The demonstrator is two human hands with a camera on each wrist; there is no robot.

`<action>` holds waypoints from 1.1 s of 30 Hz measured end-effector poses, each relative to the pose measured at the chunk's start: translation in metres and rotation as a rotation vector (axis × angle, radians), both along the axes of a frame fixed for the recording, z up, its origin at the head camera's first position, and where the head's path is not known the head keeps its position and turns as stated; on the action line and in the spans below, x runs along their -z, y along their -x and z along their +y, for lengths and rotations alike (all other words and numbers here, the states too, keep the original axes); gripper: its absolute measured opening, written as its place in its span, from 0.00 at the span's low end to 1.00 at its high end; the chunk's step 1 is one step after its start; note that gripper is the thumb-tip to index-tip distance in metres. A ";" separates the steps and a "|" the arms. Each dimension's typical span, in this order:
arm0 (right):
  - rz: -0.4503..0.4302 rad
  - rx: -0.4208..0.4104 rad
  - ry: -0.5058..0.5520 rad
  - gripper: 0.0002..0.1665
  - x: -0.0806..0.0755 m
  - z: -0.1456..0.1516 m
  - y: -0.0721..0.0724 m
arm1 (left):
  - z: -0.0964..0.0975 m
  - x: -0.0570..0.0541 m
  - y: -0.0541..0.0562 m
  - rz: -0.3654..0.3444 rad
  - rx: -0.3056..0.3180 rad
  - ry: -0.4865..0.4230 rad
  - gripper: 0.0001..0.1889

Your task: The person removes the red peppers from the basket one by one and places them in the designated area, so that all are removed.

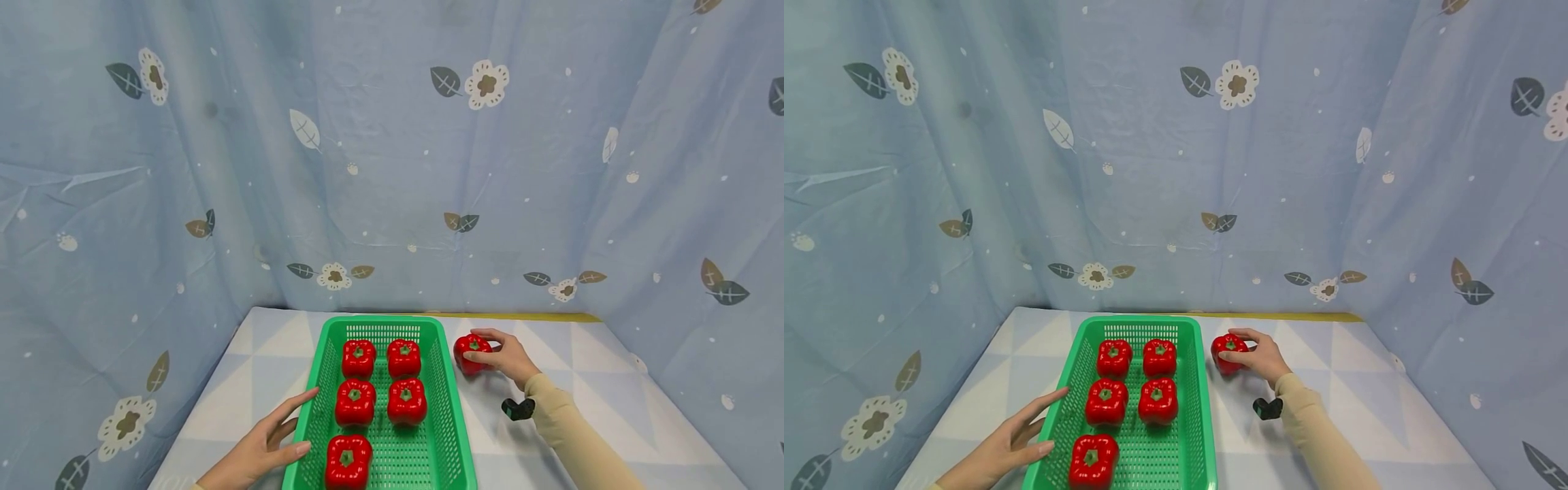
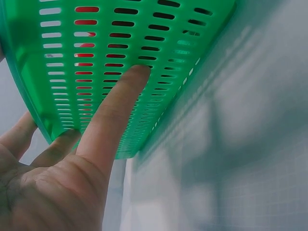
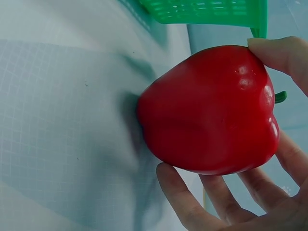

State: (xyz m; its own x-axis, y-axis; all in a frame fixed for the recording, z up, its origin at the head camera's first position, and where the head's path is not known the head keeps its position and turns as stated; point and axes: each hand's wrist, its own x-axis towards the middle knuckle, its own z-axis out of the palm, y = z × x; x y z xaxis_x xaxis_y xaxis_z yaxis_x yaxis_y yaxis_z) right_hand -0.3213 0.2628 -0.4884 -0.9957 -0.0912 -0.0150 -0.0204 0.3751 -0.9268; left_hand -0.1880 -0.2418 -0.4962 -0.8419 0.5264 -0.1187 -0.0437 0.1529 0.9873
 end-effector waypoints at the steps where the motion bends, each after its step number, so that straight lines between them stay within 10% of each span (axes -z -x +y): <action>1: 0.001 0.000 -0.003 0.40 0.000 0.000 0.000 | 0.000 0.000 0.000 -0.002 0.001 -0.002 0.38; 33: 0.028 -0.002 -0.079 0.43 -0.003 0.006 0.000 | 0.001 0.000 -0.001 0.013 0.004 -0.019 0.37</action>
State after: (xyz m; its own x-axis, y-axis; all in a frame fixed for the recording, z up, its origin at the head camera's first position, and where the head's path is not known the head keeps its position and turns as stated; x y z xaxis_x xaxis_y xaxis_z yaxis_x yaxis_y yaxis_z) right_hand -0.3210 0.2685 -0.4851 -0.9957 -0.0930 0.0059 -0.0470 0.4471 -0.8932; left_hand -0.1866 -0.2410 -0.4967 -0.8410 0.5321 -0.0979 -0.0304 0.1341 0.9905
